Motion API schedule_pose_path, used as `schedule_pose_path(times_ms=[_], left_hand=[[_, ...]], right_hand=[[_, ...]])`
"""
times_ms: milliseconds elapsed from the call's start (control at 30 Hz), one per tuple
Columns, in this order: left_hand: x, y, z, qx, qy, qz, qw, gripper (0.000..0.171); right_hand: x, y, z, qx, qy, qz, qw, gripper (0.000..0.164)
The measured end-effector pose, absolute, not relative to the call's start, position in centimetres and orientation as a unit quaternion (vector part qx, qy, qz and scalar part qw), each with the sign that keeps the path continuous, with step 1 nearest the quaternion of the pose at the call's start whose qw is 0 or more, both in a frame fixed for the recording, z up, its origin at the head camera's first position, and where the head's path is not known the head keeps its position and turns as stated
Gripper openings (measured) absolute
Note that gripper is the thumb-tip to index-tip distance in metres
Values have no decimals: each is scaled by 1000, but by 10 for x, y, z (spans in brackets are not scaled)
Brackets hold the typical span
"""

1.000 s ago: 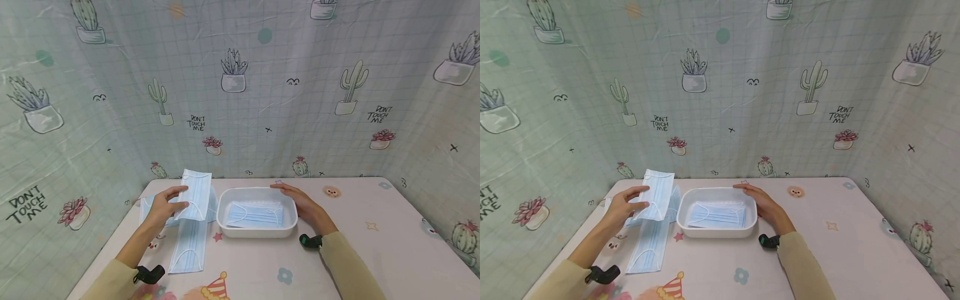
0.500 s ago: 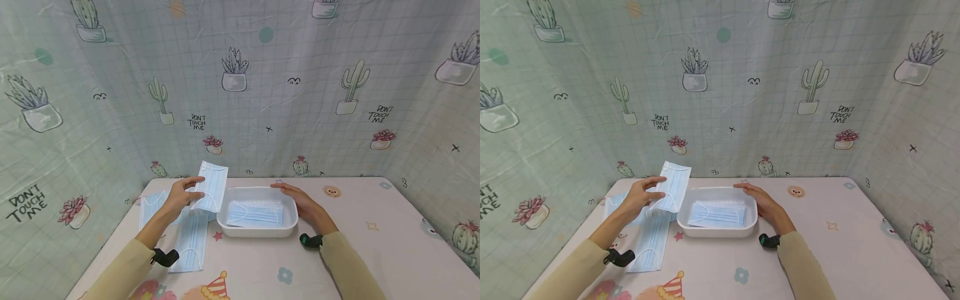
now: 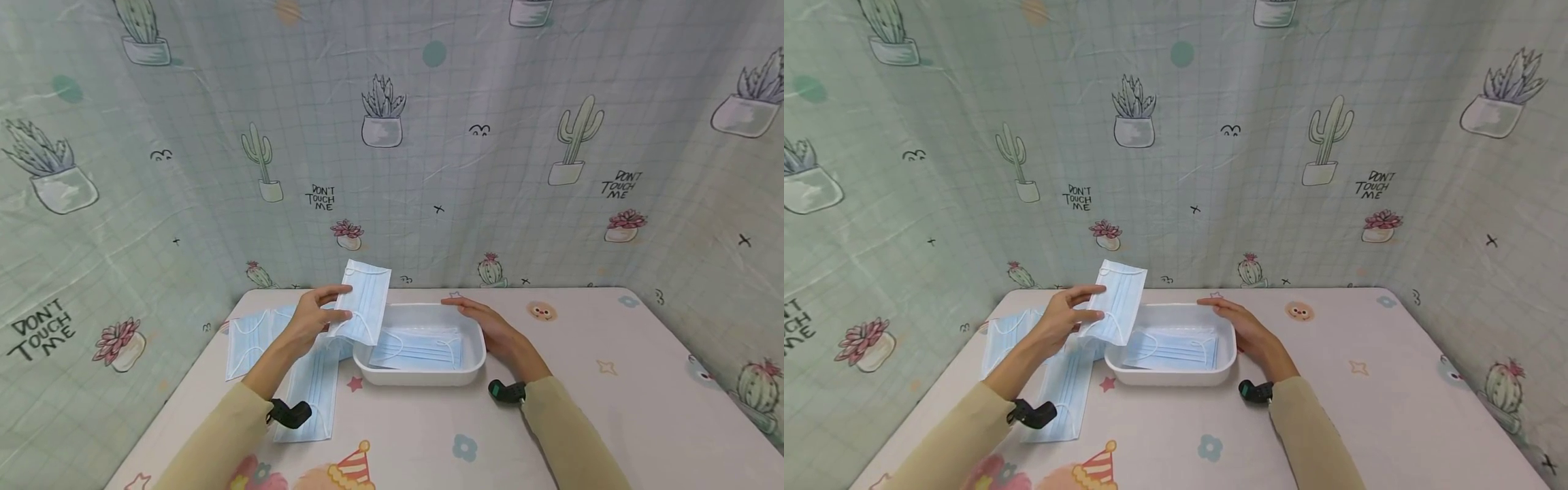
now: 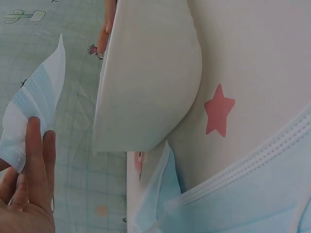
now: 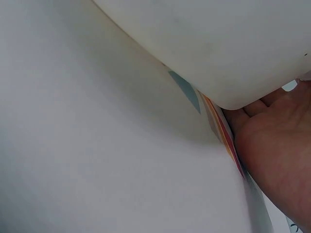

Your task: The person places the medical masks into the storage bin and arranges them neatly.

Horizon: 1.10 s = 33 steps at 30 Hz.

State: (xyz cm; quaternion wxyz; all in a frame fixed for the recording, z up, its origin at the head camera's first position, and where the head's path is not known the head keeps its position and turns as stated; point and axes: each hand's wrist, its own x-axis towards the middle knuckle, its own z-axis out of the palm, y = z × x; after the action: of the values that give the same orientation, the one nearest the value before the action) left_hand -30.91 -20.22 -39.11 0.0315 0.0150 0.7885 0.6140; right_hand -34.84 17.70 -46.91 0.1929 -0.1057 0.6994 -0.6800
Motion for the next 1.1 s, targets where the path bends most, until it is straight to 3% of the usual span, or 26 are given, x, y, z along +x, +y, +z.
schedule_pose_path(times_ms=[700,1100], left_hand=[[-332,-176,-383,113,810,568,96,54],[-345,-156,-372,192,821,514,157,56]], right_hand=[[-352,180,-471,-114,699,-676,201,44],[-351,181,-471,-105,697,-683,194,45]])
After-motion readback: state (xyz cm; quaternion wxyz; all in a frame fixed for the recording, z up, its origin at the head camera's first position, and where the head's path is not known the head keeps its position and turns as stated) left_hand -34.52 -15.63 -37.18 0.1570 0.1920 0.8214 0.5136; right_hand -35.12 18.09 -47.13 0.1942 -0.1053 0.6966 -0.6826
